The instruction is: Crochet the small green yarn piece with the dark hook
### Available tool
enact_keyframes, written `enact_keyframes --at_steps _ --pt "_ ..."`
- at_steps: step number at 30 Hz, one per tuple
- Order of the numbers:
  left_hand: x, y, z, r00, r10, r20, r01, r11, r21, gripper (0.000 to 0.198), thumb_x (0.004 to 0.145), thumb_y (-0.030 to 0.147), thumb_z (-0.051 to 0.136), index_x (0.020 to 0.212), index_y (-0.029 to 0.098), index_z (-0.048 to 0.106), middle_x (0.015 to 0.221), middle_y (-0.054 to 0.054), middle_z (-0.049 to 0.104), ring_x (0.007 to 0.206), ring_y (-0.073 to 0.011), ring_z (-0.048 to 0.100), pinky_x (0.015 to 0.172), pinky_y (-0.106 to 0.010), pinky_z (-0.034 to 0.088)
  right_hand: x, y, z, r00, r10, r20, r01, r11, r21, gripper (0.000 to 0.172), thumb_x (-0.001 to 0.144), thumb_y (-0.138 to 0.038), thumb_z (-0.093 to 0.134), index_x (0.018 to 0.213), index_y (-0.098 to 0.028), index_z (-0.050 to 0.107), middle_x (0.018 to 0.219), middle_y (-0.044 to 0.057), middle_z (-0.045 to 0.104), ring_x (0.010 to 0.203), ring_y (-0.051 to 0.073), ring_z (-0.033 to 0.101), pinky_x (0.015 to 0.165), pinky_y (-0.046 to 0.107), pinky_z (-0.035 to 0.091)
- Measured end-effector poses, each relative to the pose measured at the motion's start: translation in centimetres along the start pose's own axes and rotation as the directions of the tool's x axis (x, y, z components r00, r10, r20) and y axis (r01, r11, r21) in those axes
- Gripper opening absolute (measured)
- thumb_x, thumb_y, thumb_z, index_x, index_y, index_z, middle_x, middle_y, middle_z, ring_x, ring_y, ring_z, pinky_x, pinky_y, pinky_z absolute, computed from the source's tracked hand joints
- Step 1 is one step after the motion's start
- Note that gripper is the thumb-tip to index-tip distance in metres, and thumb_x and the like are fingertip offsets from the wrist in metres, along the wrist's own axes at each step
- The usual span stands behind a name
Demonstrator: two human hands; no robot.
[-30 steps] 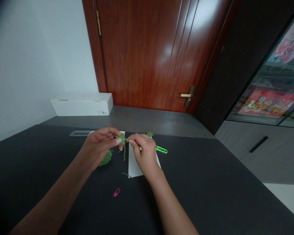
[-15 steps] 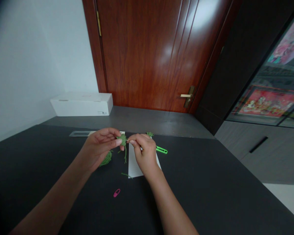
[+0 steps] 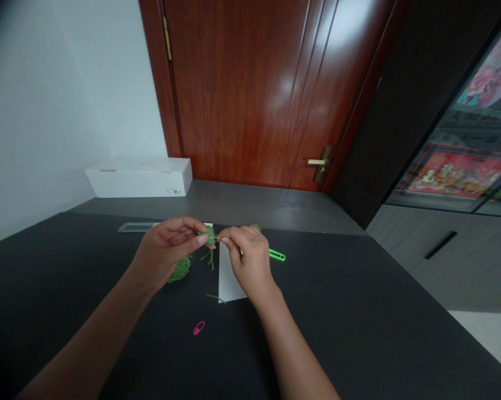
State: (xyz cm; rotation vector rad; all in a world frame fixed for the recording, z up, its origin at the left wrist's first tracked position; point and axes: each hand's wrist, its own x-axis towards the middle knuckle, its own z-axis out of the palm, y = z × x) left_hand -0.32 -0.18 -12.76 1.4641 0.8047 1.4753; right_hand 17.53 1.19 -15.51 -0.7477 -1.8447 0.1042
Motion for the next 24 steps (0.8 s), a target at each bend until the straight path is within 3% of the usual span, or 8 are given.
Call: enact_keyframes --at_steps 24 --pt "0.14 -0.16 -0.03 0.998 0.007 -0.065 -0.014 0.994 -0.109 0.014 0.069 0.01 0.082 0.078 0.018 0.075 0.074 0.001 0.074 0.069 -0.009 0.068 0.068 -0.017 0.054 -0.12 -0.44 0.12 0.999 0.023 -0.03 -0.02 0.995 0.098 0.02 0.099 -0.02 0.052 0.089 -0.023 0.069 0.081 0.0 0.072 0.077 0.015 0.064 0.074 0.028 0.043"
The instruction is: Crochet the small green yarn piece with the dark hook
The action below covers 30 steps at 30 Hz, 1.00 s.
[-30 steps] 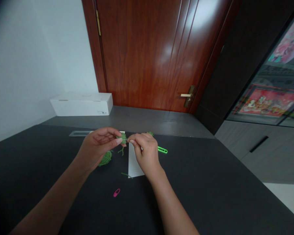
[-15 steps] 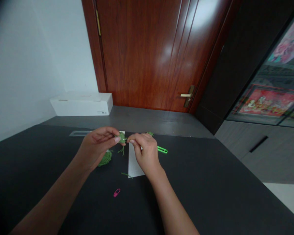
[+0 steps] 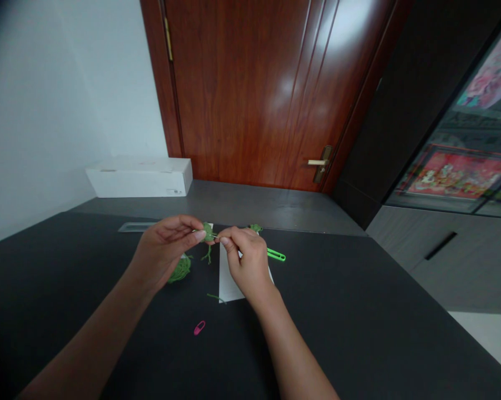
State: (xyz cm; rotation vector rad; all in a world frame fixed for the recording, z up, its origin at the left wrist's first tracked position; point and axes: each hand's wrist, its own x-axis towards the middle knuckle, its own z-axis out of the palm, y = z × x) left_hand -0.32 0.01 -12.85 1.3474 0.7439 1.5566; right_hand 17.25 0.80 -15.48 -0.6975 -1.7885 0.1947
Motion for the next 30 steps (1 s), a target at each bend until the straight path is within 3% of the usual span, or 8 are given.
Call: enact_keyframes --at_steps 30 --pt "-0.13 0.27 0.27 0.999 0.018 -0.031 -0.018 1.0 0.006 0.015 0.066 0.009 0.081 0.076 0.018 0.073 0.077 0.0 0.071 0.072 -0.0113 0.064 0.069 -0.022 0.052 -0.05 -0.69 0.17 1.0 -0.003 0.024 0.005 0.998 -0.07 0.02 0.1 -0.022 0.051 0.086 -0.022 0.066 0.081 0.002 0.071 0.075 0.016 0.063 0.073 0.029 0.043"
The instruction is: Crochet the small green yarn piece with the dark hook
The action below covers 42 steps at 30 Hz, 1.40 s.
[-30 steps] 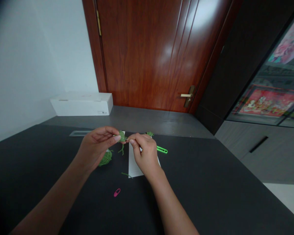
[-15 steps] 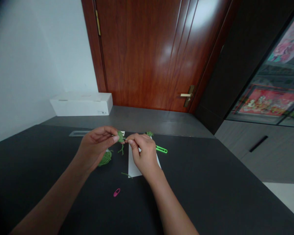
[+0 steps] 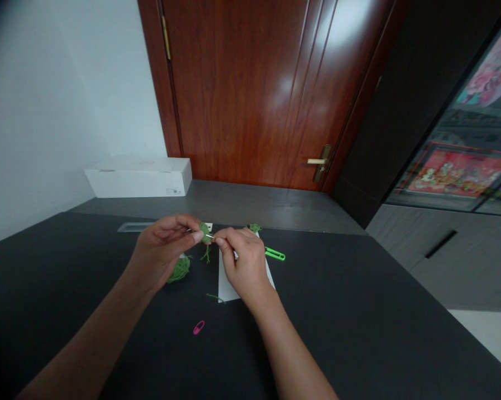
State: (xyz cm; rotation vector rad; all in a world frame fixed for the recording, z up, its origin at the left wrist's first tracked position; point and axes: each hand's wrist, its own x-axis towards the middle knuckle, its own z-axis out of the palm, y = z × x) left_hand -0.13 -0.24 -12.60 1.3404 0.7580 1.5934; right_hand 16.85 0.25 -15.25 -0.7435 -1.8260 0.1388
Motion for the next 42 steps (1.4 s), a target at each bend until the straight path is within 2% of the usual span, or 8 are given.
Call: enact_keyframes --at_steps 16,31,37,42 --pt "-0.1 0.0 0.1 0.999 0.053 0.001 -0.053 0.998 0.032 0.014 0.068 0.009 0.08 0.075 0.018 0.071 0.076 0.0 0.07 0.073 -0.0118 0.064 0.071 -0.022 0.052 -0.1 -0.3 0.2 1.0 0.018 0.002 -0.018 0.999 -0.051 0.021 0.1 -0.025 0.049 0.085 -0.021 0.064 0.075 0.002 0.066 0.07 0.016 0.058 0.068 0.029 0.04" --pt "-0.1 -0.1 0.1 0.998 0.035 0.05 -0.037 0.998 0.041 0.012 0.071 0.011 0.079 0.075 0.018 0.07 0.075 -0.001 0.068 0.07 -0.0129 0.062 0.066 -0.024 0.052 0.0 -0.1 0.9 0.979 0.2 0.043 -0.204 0.942 0.267 0.028 0.099 -0.033 0.051 0.08 -0.02 0.067 0.075 0.001 0.068 0.062 0.012 0.057 0.059 0.023 0.042" --pt "-0.2 0.1 0.2 0.999 0.032 0.028 -0.032 0.999 0.008 0.014 0.069 0.009 0.08 0.075 0.018 0.071 0.076 0.0 0.069 0.07 -0.0121 0.063 0.067 -0.022 0.053 0.0 -0.1 0.9 0.974 0.22 0.049 -0.224 0.918 0.327 0.027 0.098 -0.034 0.052 0.081 -0.02 0.067 0.076 0.001 0.066 0.063 0.012 0.056 0.061 0.022 0.043" --pt "-0.2 -0.1 0.2 1.0 0.023 0.014 -0.024 0.999 0.028 0.015 0.068 0.011 0.081 0.076 0.018 0.07 0.075 -0.001 0.068 0.068 -0.0128 0.063 0.064 -0.023 0.053 -0.3 -0.2 1.2 0.969 0.243 0.039 -0.244 0.928 0.281 0.026 0.099 -0.034 0.05 0.082 -0.02 0.064 0.071 -0.001 0.064 0.058 0.011 0.052 0.058 0.023 0.04"
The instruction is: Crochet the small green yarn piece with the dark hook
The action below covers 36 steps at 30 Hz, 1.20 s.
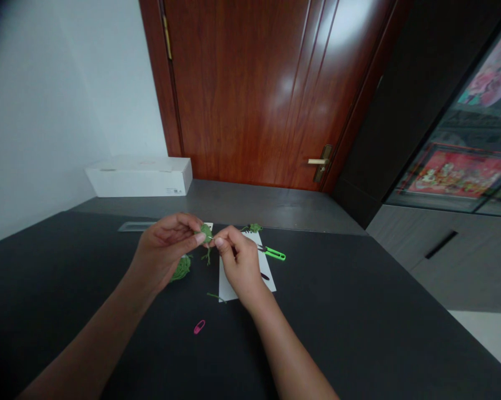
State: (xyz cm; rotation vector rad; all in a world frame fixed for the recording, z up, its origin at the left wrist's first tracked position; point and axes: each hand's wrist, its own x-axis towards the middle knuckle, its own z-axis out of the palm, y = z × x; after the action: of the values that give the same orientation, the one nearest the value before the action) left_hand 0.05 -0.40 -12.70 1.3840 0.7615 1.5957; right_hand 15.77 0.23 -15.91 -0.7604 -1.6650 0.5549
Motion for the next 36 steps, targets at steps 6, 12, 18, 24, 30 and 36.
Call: enact_keyframes --at_steps 6,12,18,24,30,36 --pt "0.0 -0.3 0.0 0.999 0.005 0.034 -0.005 1.0 0.004 0.016 0.069 0.011 0.081 0.078 0.017 0.069 0.075 0.0 0.067 0.068 -0.0113 0.062 0.064 -0.02 0.051 -0.3 0.0 0.2 0.997 -0.06 -0.04 0.055 0.992 -0.114 0.025 0.099 -0.03 0.048 0.077 -0.02 0.056 0.069 -0.002 0.06 0.06 0.012 0.054 0.061 0.023 0.04" --pt "-0.1 -0.4 0.1 0.998 -0.013 0.059 0.013 1.0 -0.006 0.017 0.071 0.009 0.08 0.081 0.017 0.069 0.074 0.001 0.067 0.067 -0.0105 0.062 0.064 -0.02 0.051 -0.5 0.4 0.5 0.994 -0.095 -0.051 0.084 0.981 -0.177 0.019 0.098 -0.026 0.048 0.081 -0.021 0.053 0.071 -0.002 0.059 0.064 0.013 0.056 0.063 0.024 0.041" --pt "0.3 -0.2 -0.2 1.0 -0.005 -0.02 0.004 0.998 -0.067 0.02 0.07 0.011 0.081 0.085 0.016 0.069 0.076 0.001 0.068 0.068 -0.0118 0.064 0.067 -0.023 0.053 -0.1 0.4 0.2 0.999 0.021 -0.037 -0.021 1.0 -0.005 0.018 0.095 -0.033 0.055 0.083 -0.021 0.052 0.067 -0.003 0.059 0.061 0.013 0.058 0.064 0.024 0.044" --pt "0.5 -0.2 -0.2 1.0 -0.009 -0.014 0.008 0.999 -0.051 0.019 0.071 0.012 0.08 0.085 0.015 0.068 0.073 0.001 0.068 0.064 -0.012 0.065 0.064 -0.023 0.052 -0.3 0.3 0.4 0.995 0.057 -0.085 -0.057 0.998 0.003 0.023 0.096 -0.033 0.054 0.076 -0.021 0.051 0.059 -0.006 0.054 0.054 0.011 0.053 0.06 0.023 0.04" --pt "0.2 -1.0 0.2 0.998 -0.03 0.049 0.031 0.999 -0.019 0.017 0.071 0.011 0.08 0.084 0.015 0.07 0.072 0.001 0.068 0.065 -0.0106 0.063 0.064 -0.021 0.051 -0.4 0.2 0.8 0.995 0.024 -0.093 -0.028 0.998 -0.048 0.023 0.097 -0.031 0.053 0.076 -0.021 0.052 0.062 -0.006 0.054 0.057 0.01 0.052 0.06 0.022 0.037" --pt "0.4 -1.2 -0.2 0.995 -0.055 0.087 0.052 0.998 0.034 0.018 0.073 0.014 0.079 0.089 0.015 0.072 0.075 -0.001 0.071 0.068 -0.0124 0.066 0.067 -0.023 0.053 -0.2 0.4 0.5 0.998 -0.001 -0.07 -0.003 0.998 -0.067 0.021 0.097 -0.031 0.054 0.078 -0.021 0.053 0.066 -0.004 0.058 0.058 0.01 0.053 0.06 0.022 0.037"
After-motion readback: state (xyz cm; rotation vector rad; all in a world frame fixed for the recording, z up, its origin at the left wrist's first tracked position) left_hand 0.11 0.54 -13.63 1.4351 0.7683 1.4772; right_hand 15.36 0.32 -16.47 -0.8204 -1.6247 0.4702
